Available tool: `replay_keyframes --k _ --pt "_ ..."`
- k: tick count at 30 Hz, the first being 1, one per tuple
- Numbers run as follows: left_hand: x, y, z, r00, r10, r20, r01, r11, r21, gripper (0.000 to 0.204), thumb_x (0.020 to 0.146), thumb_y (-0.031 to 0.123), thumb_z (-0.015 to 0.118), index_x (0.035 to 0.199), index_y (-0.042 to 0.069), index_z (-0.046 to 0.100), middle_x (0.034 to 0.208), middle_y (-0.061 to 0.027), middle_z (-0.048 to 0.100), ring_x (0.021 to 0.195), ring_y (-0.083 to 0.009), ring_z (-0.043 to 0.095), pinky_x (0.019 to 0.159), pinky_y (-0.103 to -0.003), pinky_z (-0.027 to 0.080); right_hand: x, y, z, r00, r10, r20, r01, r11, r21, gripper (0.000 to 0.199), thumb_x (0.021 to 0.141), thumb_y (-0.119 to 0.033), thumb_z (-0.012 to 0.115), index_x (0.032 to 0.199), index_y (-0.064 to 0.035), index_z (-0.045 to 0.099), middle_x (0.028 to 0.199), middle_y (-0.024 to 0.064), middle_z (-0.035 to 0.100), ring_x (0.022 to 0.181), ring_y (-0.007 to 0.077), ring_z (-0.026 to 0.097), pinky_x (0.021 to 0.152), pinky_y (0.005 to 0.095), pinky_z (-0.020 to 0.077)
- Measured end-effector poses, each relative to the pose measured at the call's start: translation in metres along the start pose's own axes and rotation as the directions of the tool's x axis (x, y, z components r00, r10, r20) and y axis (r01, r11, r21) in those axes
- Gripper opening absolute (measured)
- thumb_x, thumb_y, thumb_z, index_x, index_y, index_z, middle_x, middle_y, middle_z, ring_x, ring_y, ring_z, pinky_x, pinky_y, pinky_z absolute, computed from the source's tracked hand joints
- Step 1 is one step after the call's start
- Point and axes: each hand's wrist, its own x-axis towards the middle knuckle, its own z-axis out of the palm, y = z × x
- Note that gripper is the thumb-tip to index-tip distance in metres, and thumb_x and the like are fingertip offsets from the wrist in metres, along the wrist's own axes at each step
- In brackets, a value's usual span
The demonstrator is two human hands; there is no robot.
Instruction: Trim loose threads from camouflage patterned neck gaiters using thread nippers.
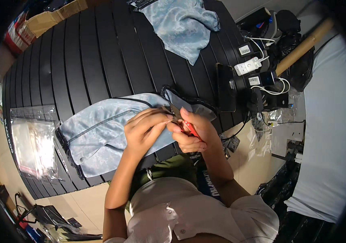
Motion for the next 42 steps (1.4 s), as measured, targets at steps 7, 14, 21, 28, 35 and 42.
replay_keyframes --k 7,14,21,28,35,42 --pt "0.003 0.003 -0.001 0.995 0.096 0.013 -0.096 0.995 -0.004 0.017 0.069 -0.004 0.067 0.084 0.001 0.062 0.081 -0.0094 0.066 0.079 -0.0267 0.064 0.072 -0.034 0.051 0.001 0.003 0.005 0.998 -0.054 -0.029 0.051 0.995 -0.085 0.042 0.093 -0.046 0.034 0.075 -0.0084 0.041 0.038 -0.0010 0.031 0.024 0.0060 0.023 0.024 0.0207 0.0173" --pt "-0.008 0.002 0.000 0.994 -0.088 -0.062 0.080 0.990 -0.114 0.014 0.073 -0.005 0.066 0.085 -0.002 0.059 0.081 -0.0107 0.065 0.078 -0.0209 0.064 0.073 -0.030 0.051 -0.009 0.003 0.009 0.980 -0.161 -0.115 0.133 0.967 -0.219 0.038 0.096 -0.038 0.032 0.074 -0.0084 0.039 0.042 0.0009 0.035 0.026 0.0059 0.025 0.026 0.0195 0.0170" --pt "-0.008 0.006 -0.003 0.907 -0.415 -0.075 0.369 0.866 -0.336 0.011 0.082 -0.001 0.060 0.091 -0.002 0.055 0.088 -0.0074 0.062 0.085 -0.0117 0.060 0.081 -0.024 0.045 -0.045 -0.036 -0.044 0.055 -0.989 0.136 -0.486 -0.145 -0.862 0.036 0.090 -0.038 0.049 0.090 -0.0022 0.046 0.073 0.0109 0.062 0.051 0.0192 0.056 0.048 0.0317 0.0434" --pt "-0.004 0.004 -0.013 0.892 -0.419 -0.167 0.376 0.895 -0.239 0.007 0.082 0.002 0.059 0.089 0.000 0.057 0.109 -0.0129 0.058 0.098 -0.0156 0.055 0.088 -0.028 0.041 -0.065 -0.039 -0.088 0.117 -0.989 -0.094 -0.791 -0.035 -0.611 0.043 0.088 -0.041 0.051 0.099 0.0003 0.047 0.083 0.0210 0.062 0.075 0.0384 0.061 0.060 0.0435 0.0478" --pt "-0.032 0.052 -0.091 0.824 -0.438 -0.360 0.537 0.806 0.250 0.004 0.080 0.001 0.061 0.084 -0.001 0.060 0.090 -0.0093 0.062 0.081 -0.0130 0.056 0.075 -0.024 0.043 -0.053 -0.043 -0.064 -0.012 -0.999 -0.034 -0.631 0.034 -0.775 0.031 0.087 -0.030 0.057 0.092 0.0001 0.051 0.078 0.0134 0.062 0.064 0.0238 0.060 0.059 0.0338 0.0447" --pt "-0.118 0.174 -0.194 0.391 -0.749 -0.535 0.690 -0.146 0.709 0.007 0.078 0.003 0.059 0.077 -0.004 0.059 0.065 -0.0094 0.062 0.062 -0.0128 0.057 0.062 -0.024 0.044 -0.013 -0.036 -0.064 0.320 -0.944 -0.083 -0.080 0.060 -0.995 0.015 0.083 -0.012 0.061 0.095 -0.0042 0.056 0.098 0.0055 0.063 0.065 0.0046 0.044 0.058 0.0202 0.0381"
